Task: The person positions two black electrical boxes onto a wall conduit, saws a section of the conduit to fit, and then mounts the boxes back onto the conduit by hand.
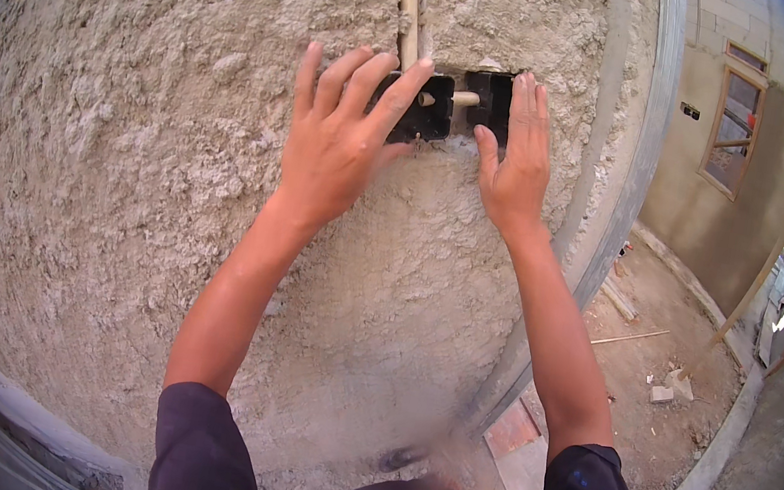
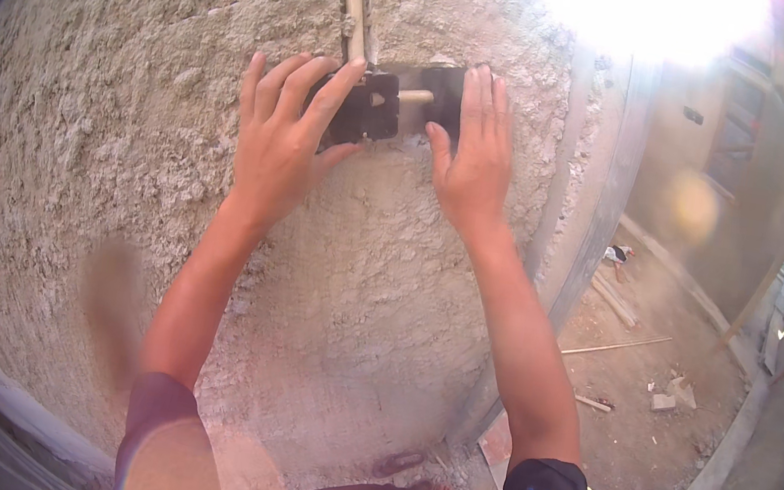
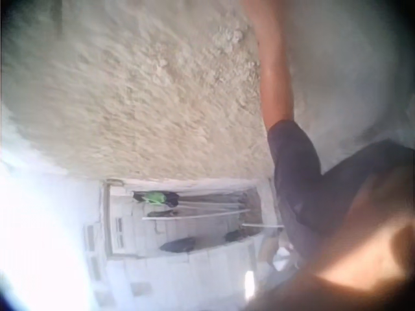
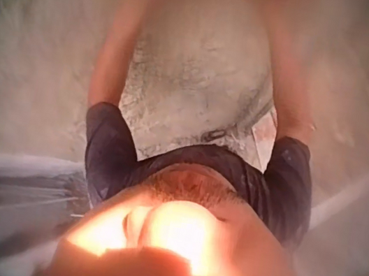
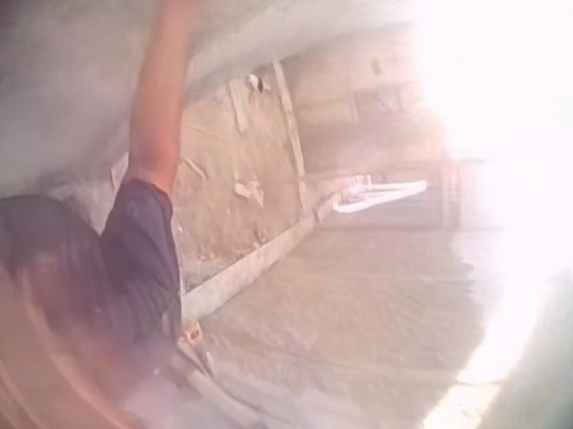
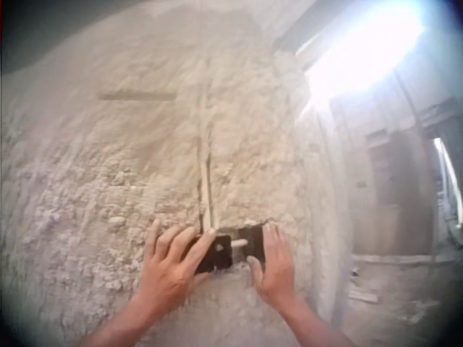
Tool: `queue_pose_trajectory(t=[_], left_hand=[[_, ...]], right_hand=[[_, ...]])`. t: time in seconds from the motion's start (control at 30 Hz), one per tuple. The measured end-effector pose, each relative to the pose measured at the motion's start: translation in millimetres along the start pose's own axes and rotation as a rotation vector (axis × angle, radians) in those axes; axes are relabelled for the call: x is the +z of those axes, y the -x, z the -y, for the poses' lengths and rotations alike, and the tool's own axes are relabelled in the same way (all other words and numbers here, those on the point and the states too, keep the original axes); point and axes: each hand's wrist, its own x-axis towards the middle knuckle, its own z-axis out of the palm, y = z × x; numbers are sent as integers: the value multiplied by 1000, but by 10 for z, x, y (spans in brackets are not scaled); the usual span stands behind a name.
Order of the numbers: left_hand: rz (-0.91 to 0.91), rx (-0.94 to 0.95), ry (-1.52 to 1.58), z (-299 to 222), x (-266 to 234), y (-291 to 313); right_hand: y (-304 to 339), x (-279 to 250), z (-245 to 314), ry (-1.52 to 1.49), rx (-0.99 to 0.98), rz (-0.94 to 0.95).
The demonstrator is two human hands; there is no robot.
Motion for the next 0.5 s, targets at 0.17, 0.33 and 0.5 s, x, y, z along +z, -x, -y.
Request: queue_pose_trajectory(t=[0.17, 0.33, 0.5], left_hand=[[26, 7, -73, -14, 13, -9], [72, -30, -123, -73, -8, -45], [84, -35, -183, -128, -29, -67]], right_hand=[[31, 90, -57, -16, -6, -34], [61, 164, -98, -31, -3, -30], [83, 122, -88, -56, 32, 54]])
